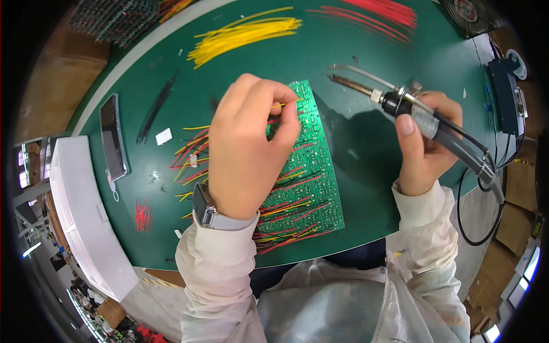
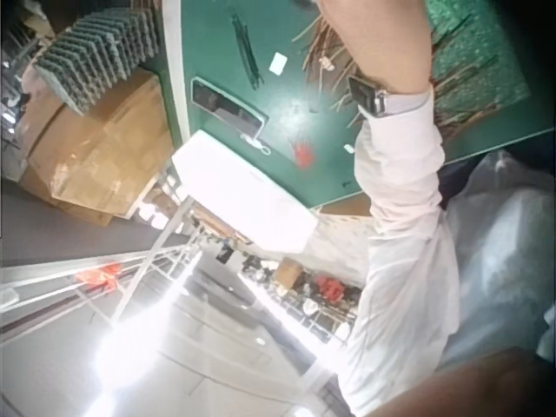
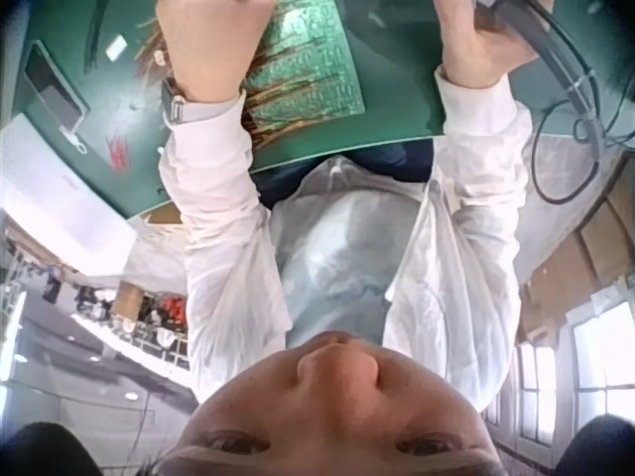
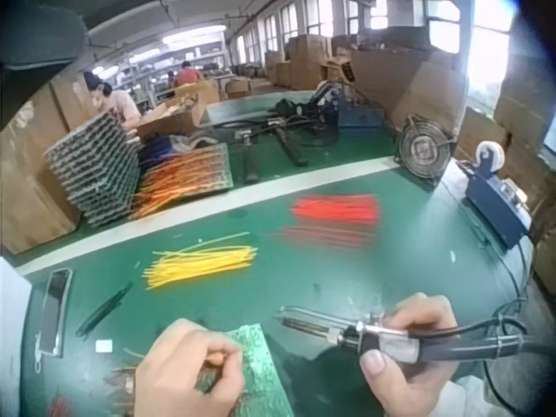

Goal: The person solders wires onto a circuit board using a soldering iron, then places the completed board onto a stack and picks up another board.

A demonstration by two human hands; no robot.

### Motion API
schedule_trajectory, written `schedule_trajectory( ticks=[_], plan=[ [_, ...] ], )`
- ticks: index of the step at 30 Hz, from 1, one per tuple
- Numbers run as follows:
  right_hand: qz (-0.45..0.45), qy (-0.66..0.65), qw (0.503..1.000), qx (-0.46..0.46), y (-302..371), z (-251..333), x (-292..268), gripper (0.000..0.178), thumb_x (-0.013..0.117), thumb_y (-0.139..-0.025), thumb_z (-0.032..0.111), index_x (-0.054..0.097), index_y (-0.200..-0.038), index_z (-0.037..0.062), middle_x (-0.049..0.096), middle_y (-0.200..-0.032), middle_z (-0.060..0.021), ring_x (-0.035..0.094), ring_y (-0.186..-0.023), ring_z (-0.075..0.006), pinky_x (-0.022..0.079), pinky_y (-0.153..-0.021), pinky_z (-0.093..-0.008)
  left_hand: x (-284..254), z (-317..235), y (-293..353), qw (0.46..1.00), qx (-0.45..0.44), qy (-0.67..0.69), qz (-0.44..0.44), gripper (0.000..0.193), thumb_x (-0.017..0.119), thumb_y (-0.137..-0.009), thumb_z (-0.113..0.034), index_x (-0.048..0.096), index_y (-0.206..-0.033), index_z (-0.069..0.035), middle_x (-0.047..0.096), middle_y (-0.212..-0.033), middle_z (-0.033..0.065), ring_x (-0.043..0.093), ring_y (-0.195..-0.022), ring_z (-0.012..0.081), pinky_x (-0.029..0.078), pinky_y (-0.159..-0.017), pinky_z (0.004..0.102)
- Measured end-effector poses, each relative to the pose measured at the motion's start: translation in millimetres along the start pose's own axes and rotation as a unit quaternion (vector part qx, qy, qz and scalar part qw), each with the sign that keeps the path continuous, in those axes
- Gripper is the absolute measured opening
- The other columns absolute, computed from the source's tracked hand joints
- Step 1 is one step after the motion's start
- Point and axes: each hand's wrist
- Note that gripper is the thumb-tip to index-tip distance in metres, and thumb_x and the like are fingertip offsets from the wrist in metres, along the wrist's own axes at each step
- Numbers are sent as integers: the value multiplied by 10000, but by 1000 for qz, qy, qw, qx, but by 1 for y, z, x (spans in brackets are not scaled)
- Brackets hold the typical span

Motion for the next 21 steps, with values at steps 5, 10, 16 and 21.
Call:
schedule_trajectory(
  ticks=[5, 10, 16, 21],
  plan=[
    [-10, -22, 999, 30, 3, 2, -1, 295, 660, -702, 40, 456, -906, -21, 542, -774, -79, 494, -645, -98, 409, -609, -217, 1, 2, 4, 1000, -10, -9, 5, 98, 600, -688, 55, 565, -755, -7, 533, -717, 41, 512, -608, 110, 406, -545, 208],
    [26, 6, 1000, -16, 7, -1, -9, 318, 671, -698, 98, 438, -877, -23, 536, -756, -107, 492, -625, -145, 412, -583, -244, 6, 6, 7, 999, -28, 23, 5, 87, 611, -698, 40, 572, -761, -5, 537, -721, 33, 508, -621, 92, 403, -566, 200],
    [27, 44, 998, -39, 6, 2, -4, 326, 650, -681, 148, 456, -879, -24, 504, -710, -102, 469, -576, -149, 397, -546, -237, 5, 9, 6, 998, -39, 35, 28, 78, 603, -713, 47, 571, -772, 6, 529, -726, 23, 506, -634, 78, 405, -581, 181],
    [24, 81, 995, -50, 6, 1, -6, 350, 628, -665, 171, 474, -910, -26, 478, -712, -111, 449, -534, -138, 381, -513, -215, 5, 9, 5, 997, -51, 33, 47, 66, 603, -725, 41, 571, -775, 13, 523, -728, 20, 502, -637, 62, 410, -594, 174]
  ],
)
Point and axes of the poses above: each hand's wrist, its own y-axis away from the middle knuckle, its own x-axis out of the palm, z = x × y
